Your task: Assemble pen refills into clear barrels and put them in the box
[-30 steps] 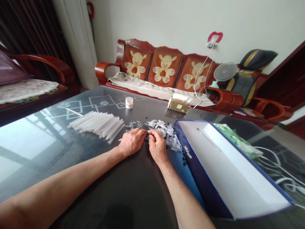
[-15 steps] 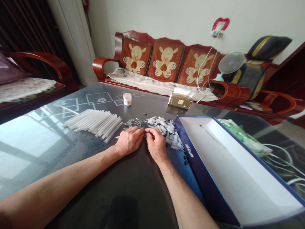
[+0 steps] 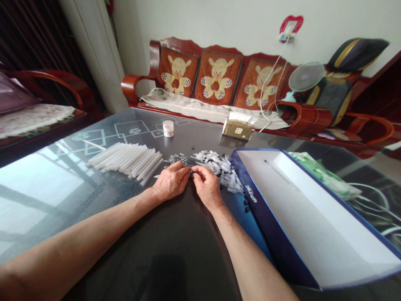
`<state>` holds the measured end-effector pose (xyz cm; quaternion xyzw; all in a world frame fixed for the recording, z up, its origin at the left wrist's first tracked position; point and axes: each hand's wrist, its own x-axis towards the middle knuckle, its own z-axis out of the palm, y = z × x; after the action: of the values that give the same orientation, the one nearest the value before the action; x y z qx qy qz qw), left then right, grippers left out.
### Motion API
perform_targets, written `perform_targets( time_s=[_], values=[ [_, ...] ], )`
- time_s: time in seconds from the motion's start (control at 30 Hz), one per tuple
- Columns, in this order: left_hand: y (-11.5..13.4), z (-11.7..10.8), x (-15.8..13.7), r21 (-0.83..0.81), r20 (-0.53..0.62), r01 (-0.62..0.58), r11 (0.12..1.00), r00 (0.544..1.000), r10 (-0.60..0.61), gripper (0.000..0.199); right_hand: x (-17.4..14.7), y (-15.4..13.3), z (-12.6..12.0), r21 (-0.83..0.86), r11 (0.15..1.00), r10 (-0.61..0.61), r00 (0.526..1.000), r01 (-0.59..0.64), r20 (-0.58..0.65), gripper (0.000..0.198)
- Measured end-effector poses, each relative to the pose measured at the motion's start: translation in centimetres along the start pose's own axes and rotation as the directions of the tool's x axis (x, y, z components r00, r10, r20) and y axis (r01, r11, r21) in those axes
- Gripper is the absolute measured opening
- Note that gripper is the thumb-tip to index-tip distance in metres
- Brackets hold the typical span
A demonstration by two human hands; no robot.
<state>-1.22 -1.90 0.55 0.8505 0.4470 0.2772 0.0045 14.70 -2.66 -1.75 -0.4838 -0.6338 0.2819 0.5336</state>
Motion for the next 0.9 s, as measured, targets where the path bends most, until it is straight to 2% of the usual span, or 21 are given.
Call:
perform_targets(
  time_s=[0.23, 0.5, 0.67, 0.9],
  values=[
    [-0.2, 0.1, 0.2, 0.116, 0.012, -0.063, 0.991, 0.998, 0.062, 0.031, 0.3, -1.1, -0.1, 0.133, 0.986, 0.099, 0.995, -0.100, 0.015, 0.022],
    [-0.3, 0.3, 0.3, 0.154, -0.020, -0.079, 0.985, 0.996, 0.083, 0.036, 0.3, -1.0, -0.2, 0.165, 0.972, 0.168, 0.986, -0.165, 0.000, 0.032],
    [-0.2, -0.1, 0.4, 0.153, -0.013, -0.108, 0.982, 0.994, 0.111, 0.034, 0.2, -1.6, -0.2, 0.066, 0.987, 0.147, 0.989, -0.146, -0.016, 0.034],
    [-0.1, 0.0, 0.3, 0.143, -0.025, -0.135, 0.981, 0.990, 0.140, 0.033, 0.0, -2.6, 0.0, -0.060, 0.979, 0.190, 0.978, -0.195, -0.087, 0.043]
  ],
)
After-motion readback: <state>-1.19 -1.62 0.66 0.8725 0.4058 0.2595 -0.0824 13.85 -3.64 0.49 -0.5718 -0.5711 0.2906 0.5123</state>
